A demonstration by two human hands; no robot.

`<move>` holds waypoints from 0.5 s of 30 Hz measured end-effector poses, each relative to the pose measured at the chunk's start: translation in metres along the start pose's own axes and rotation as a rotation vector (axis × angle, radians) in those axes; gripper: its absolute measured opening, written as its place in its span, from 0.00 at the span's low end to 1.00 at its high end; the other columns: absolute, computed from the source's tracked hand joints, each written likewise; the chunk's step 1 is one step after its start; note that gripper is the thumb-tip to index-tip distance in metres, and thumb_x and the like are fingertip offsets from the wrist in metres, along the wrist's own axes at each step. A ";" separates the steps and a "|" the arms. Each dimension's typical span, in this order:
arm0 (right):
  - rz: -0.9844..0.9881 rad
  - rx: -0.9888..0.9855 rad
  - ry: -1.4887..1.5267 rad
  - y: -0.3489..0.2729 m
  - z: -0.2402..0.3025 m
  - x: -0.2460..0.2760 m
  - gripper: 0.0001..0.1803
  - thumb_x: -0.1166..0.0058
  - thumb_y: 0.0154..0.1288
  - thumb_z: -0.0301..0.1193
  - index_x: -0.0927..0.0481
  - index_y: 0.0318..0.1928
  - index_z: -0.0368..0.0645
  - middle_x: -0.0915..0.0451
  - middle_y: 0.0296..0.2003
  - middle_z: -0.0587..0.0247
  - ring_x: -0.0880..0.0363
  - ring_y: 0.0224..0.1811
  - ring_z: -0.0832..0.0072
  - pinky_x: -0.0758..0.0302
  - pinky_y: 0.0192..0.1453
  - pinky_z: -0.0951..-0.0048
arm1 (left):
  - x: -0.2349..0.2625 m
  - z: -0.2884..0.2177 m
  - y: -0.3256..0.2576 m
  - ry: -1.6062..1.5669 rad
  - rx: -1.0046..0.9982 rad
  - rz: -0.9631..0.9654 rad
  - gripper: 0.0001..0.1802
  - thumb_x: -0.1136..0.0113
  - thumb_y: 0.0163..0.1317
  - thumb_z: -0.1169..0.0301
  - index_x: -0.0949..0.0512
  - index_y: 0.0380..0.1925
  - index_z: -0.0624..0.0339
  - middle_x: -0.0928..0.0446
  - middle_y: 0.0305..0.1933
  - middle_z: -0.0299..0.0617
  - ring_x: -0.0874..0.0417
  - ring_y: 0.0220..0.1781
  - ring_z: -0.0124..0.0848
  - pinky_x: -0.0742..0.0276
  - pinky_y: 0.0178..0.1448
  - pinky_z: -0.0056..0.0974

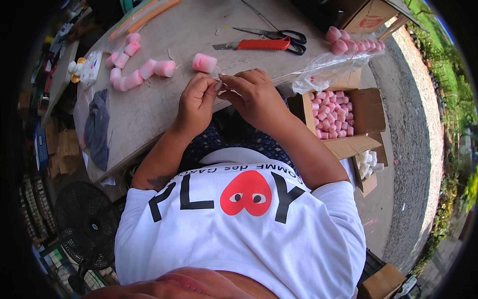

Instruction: The person threads pink foam pieces onto a string, ties knots between them, and trims excess string with scissors. The person repeats this process to form a long chain of foam segments.

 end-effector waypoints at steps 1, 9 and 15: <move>0.019 0.089 -0.092 -0.001 0.001 -0.003 0.16 0.38 0.51 0.25 0.20 0.44 0.41 0.21 0.33 0.58 0.22 0.40 0.60 0.28 0.52 0.64 | -0.001 -0.002 0.000 -0.008 -0.015 0.008 0.06 0.47 0.65 0.74 0.26 0.31 0.66 0.29 0.30 0.48 0.26 0.32 0.43 0.30 0.36 0.41; 0.213 0.313 -0.258 -0.014 0.020 -0.003 0.10 0.41 0.53 0.26 0.22 0.38 0.42 0.23 0.32 0.60 0.24 0.39 0.62 0.30 0.53 0.61 | 0.002 -0.012 -0.010 0.145 -0.120 0.196 0.03 0.48 0.64 0.79 0.25 0.32 0.67 0.29 0.30 0.46 0.25 0.29 0.39 0.28 0.35 0.36; 0.247 0.291 -0.127 -0.010 0.019 0.005 0.08 0.40 0.54 0.26 0.23 0.35 0.41 0.23 0.32 0.60 0.24 0.40 0.62 0.31 0.52 0.63 | 0.002 -0.010 -0.011 0.123 -0.075 0.281 0.02 0.46 0.62 0.78 0.25 0.34 0.66 0.27 0.33 0.46 0.23 0.33 0.40 0.26 0.38 0.36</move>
Point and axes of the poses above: each hand's wrist, its own y-axis towards the middle knuckle, its own x-axis out of the back of the hand, z = x × y, the point moved 8 cm from there along y, towards the middle knuckle
